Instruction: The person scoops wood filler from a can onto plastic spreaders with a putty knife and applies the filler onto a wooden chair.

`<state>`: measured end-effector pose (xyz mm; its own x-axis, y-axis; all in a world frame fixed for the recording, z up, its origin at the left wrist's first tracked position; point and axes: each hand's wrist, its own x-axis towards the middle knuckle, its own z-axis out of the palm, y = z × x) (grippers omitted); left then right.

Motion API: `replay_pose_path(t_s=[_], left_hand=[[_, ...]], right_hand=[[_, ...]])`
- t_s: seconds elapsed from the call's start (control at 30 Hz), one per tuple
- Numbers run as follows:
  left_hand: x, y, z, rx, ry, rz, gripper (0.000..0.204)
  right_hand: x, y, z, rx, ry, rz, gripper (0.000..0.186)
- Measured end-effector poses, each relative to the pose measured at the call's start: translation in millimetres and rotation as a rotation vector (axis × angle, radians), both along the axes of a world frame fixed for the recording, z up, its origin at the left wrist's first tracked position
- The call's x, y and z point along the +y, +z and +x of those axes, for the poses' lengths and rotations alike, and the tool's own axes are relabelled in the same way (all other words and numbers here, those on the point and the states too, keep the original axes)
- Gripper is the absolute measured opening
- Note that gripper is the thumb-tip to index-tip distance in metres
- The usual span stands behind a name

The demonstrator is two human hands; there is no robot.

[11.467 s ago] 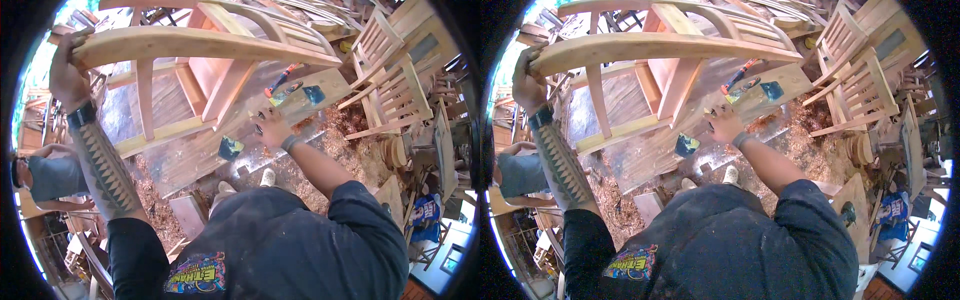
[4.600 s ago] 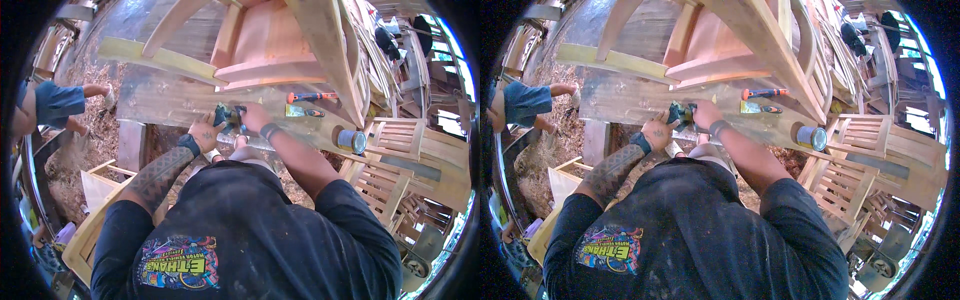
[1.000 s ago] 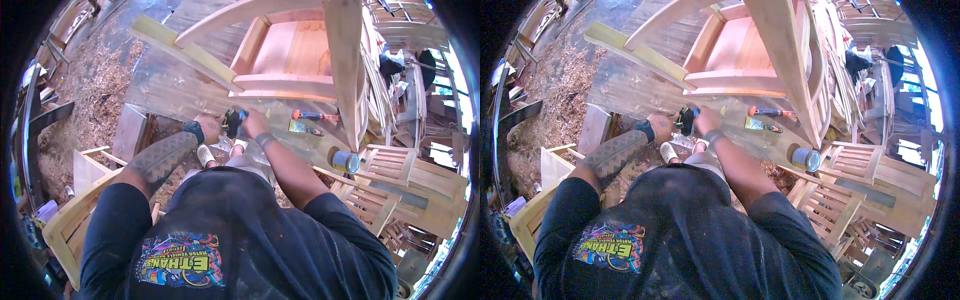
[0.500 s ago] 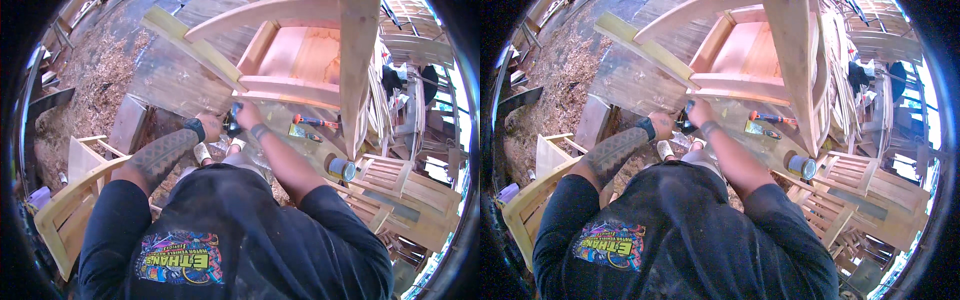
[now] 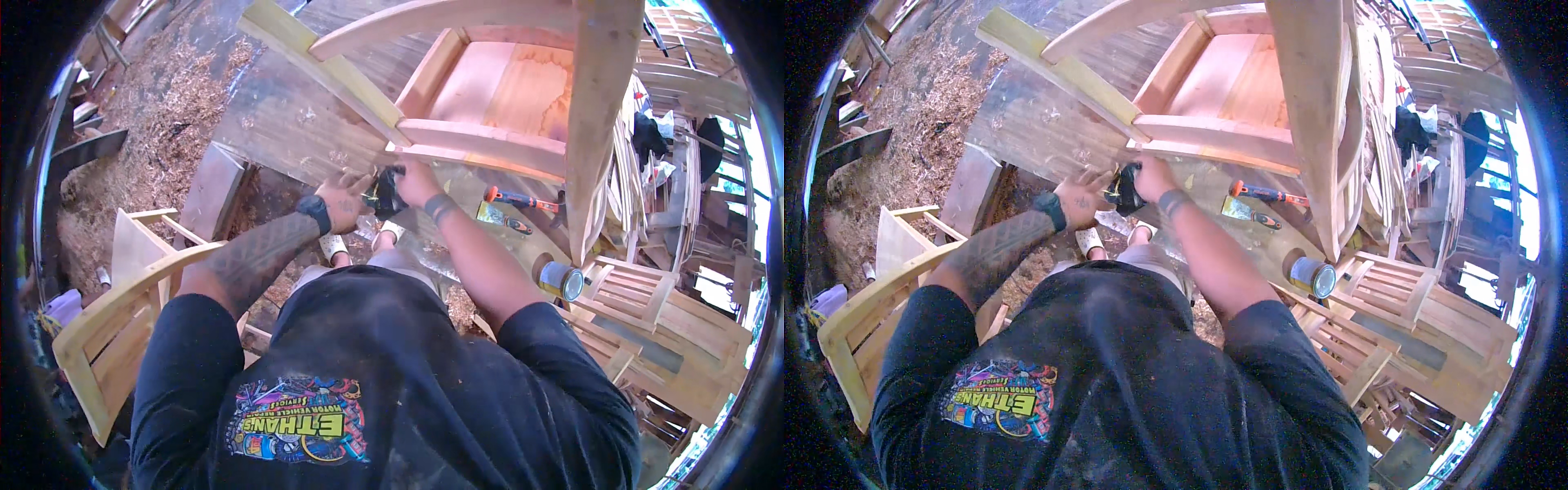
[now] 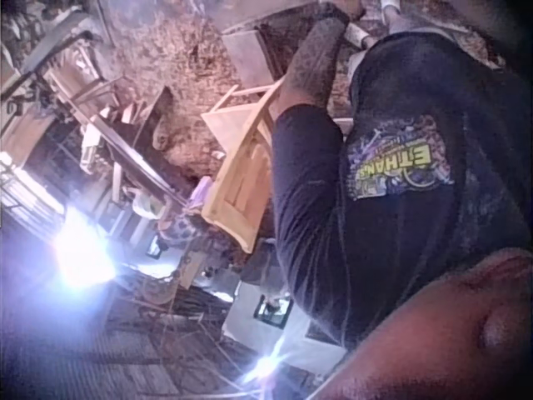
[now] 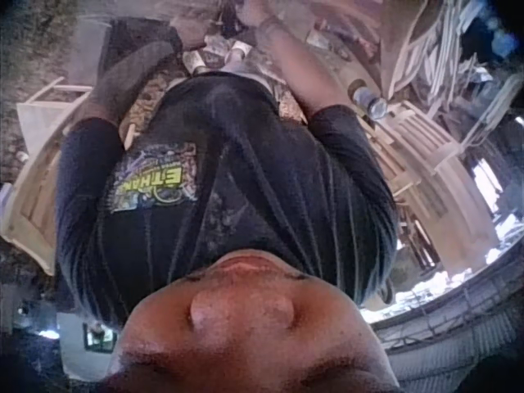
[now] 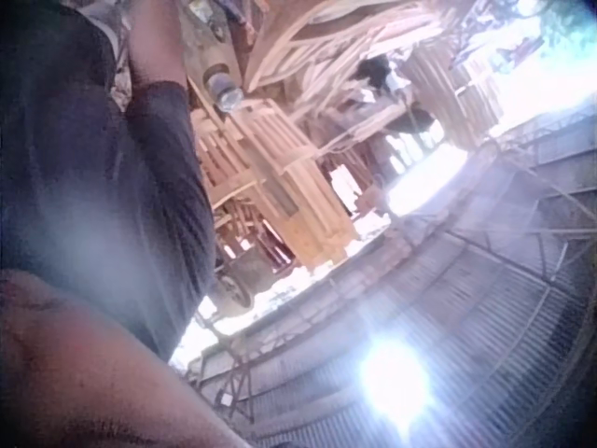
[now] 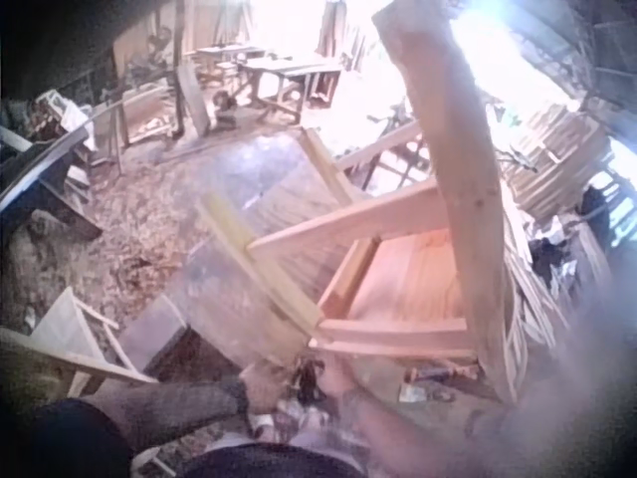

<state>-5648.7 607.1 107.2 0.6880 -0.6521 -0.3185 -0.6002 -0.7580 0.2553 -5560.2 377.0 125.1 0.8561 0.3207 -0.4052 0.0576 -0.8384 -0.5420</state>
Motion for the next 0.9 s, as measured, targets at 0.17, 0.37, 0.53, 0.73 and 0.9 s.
replay_pose_path(t_s=[0.17,0.37,0.53,0.73,0.9], left_hand=[[0.8,5.6,-25.9,-0.010,0.156,-0.011,0.069],[-0.8,8.4,-24.7,0.036,0.124,0.019,0.066],[-9.1,10.1,-26.1,0.035,0.131,0.014,0.065],[-15.8,10.9,-23.3,0.007,0.074,0.033,0.063],[-25.6,24.0,-8.3,-0.020,0.022,-0.027,0.049]], right_hand=[[15.4,5.2,-41.3,-0.003,0.108,0.034,0.032],[-25.6,7.5,-22.7,0.041,0.184,0.007,0.034],[-80.1,6.1,-44.4,0.054,-0.041,0.054,0.028],[-52.7,-9.5,-54.2,-0.099,0.031,-0.008,0.031],[-51.8,-25.9,-35.4,-0.137,-0.067,0.039,0.029]])
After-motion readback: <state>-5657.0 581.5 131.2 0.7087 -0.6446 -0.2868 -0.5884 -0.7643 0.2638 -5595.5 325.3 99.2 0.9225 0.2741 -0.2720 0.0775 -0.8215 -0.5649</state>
